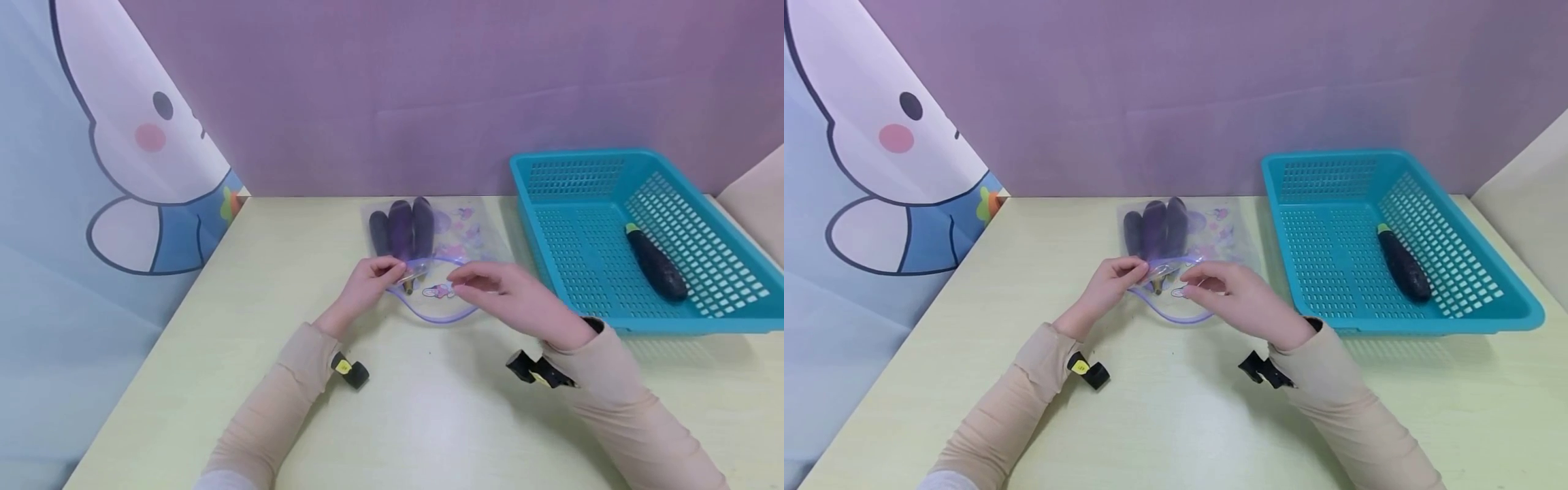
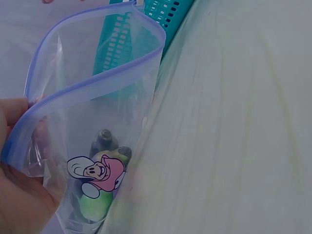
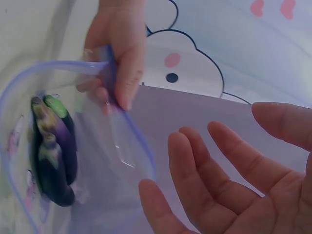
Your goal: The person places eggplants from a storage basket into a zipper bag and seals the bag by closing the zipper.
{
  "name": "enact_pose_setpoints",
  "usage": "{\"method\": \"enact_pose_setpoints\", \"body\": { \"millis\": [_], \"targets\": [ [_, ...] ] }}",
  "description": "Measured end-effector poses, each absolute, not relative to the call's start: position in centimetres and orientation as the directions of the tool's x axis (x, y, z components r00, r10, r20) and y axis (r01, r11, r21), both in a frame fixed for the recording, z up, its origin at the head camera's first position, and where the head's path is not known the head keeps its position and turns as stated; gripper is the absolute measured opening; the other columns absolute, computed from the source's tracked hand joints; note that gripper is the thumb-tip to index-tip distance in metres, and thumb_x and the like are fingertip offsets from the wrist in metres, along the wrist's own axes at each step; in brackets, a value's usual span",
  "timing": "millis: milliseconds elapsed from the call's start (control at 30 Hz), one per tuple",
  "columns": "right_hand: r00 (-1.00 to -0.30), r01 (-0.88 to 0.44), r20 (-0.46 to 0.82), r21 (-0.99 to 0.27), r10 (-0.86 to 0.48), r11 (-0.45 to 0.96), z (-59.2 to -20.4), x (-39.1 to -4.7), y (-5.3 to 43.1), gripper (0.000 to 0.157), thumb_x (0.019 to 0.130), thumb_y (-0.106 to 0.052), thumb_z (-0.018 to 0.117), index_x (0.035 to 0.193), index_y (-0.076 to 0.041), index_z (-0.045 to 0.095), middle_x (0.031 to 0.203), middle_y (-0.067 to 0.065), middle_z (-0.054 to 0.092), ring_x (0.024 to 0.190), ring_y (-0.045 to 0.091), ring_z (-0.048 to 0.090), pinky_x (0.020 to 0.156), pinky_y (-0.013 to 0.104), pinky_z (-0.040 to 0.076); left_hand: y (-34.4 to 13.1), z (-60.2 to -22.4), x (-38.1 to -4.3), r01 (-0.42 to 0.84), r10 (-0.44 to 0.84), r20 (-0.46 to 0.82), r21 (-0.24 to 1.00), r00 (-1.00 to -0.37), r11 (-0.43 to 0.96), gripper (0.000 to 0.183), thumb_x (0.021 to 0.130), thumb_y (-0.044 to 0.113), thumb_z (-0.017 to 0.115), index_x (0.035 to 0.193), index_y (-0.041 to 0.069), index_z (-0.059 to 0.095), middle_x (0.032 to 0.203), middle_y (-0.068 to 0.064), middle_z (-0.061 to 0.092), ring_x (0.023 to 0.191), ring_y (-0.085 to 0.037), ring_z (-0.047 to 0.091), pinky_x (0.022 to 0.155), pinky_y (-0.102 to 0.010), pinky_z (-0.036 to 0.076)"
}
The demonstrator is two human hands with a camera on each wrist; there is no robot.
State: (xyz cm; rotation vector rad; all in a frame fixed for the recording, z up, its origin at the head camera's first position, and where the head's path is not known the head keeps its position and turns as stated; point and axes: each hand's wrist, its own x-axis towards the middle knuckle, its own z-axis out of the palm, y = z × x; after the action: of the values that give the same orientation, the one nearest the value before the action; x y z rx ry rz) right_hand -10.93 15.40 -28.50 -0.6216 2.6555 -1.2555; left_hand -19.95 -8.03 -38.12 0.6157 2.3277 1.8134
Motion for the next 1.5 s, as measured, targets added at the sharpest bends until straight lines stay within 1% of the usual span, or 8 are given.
{"method": "enact_pose_setpoints", "body": {
  "millis": [167,367,433,567,767,1033,1200,1500],
  "targets": [
    [-0.926,-0.268,0.048,-0.783,-0.374,0.561,-26.9,-10.2,16.4,0.028,0.097,-0.026,0.054,0.118,-0.009,0.063,0.118,0.006,0.064,0.106,0.022,0.061,0.089,0.042,0.050,-8.1,-38.1,-19.9,0.243,0.394,0.149,0.949,-0.907,0.203,0.021,0.095,0.007,0.055,0.100,-0.010,0.066,0.091,-0.019,0.068,0.075,-0.007,0.055,0.069,-0.018,0.045],
    [-0.952,-0.209,0.028,-0.789,-0.305,0.577,-26.2,-9.9,17.9,0.032,0.097,-0.029,0.054,0.120,-0.010,0.062,0.119,0.007,0.064,0.105,0.018,0.061,0.085,0.020,0.049,-7.9,-38.1,-20.1,0.229,0.384,0.141,0.953,-0.912,0.196,0.020,0.094,0.006,0.056,0.100,-0.011,0.066,0.088,-0.017,0.068,0.072,-0.005,0.053,0.067,-0.017,0.044],
    [-0.955,-0.199,0.020,-0.783,-0.295,0.589,-26.0,-10.0,18.4,0.032,0.097,-0.030,0.053,0.121,-0.010,0.061,0.119,0.007,0.064,0.105,0.015,0.061,0.084,0.017,0.047,-7.9,-38.1,-20.0,0.224,0.381,0.138,0.955,-0.914,0.193,0.020,0.094,0.005,0.056,0.100,-0.011,0.066,0.087,-0.015,0.068,0.071,-0.005,0.053,0.067,-0.017,0.044],
    [-0.959,-0.190,0.010,-0.765,-0.283,0.615,-25.3,-10.1,19.6,0.033,0.098,-0.033,0.052,0.123,-0.014,0.060,0.121,0.004,0.063,0.104,0.008,0.060,0.083,0.014,0.046,-7.9,-38.0,-20.0,0.234,0.383,0.143,0.951,-0.912,0.201,0.021,0.094,0.006,0.055,0.100,-0.011,0.066,0.087,-0.015,0.068,0.072,-0.006,0.052,0.067,-0.018,0.043],
    [-0.961,-0.190,0.005,-0.738,-0.276,0.647,-24.4,-10.1,21.6,0.032,0.099,-0.031,0.050,0.126,-0.017,0.058,0.123,0.002,0.061,0.104,-0.001,0.056,0.082,0.011,0.044,-7.9,-38.0,-19.9,0.227,0.394,0.133,0.953,-0.910,0.203,0.022,0.095,0.007,0.055,0.101,-0.010,0.066,0.091,-0.019,0.068,0.075,-0.010,0.054,0.069,-0.018,0.045],
    [-0.981,-0.121,-0.024,-0.705,-0.193,0.699,-23.5,-10.6,23.5,0.031,0.097,-0.037,0.051,0.123,-0.023,0.060,0.118,-0.010,0.062,0.103,-0.003,0.057,0.080,0.012,0.043,-8.0,-37.9,-19.8,0.215,0.390,0.117,0.952,-0.913,0.219,0.023,0.096,0.009,0.054,0.102,-0.009,0.066,0.094,-0.023,0.066,0.074,-0.008,0.052,0.069,-0.019,0.043],
    [-0.987,-0.088,-0.036,-0.690,-0.156,0.719,-23.0,-11.3,24.6,0.035,0.096,-0.041,0.051,0.123,-0.022,0.060,0.113,-0.015,0.065,0.100,-0.004,0.059,0.081,0.010,0.041,-8.0,-38.0,-19.8,0.203,0.393,0.108,0.957,-0.913,0.207,0.023,0.095,0.008,0.055,0.103,-0.010,0.065,0.096,-0.025,0.066,0.074,-0.008,0.053,0.068,-0.018,0.044],
    [-0.990,-0.096,-0.004,-0.714,-0.141,0.693,-22.4,-12.9,27.4,0.032,0.097,-0.035,0.050,0.120,-0.015,0.060,0.104,-0.020,0.065,0.092,-0.005,0.063,0.077,0.007,0.043,-8.0,-38.0,-19.8,0.200,0.397,0.108,0.960,-0.912,0.197,0.022,0.095,0.008,0.054,0.103,-0.010,0.065,0.095,-0.024,0.066,0.074,-0.007,0.053,0.068,-0.018,0.044]
  ]
}}
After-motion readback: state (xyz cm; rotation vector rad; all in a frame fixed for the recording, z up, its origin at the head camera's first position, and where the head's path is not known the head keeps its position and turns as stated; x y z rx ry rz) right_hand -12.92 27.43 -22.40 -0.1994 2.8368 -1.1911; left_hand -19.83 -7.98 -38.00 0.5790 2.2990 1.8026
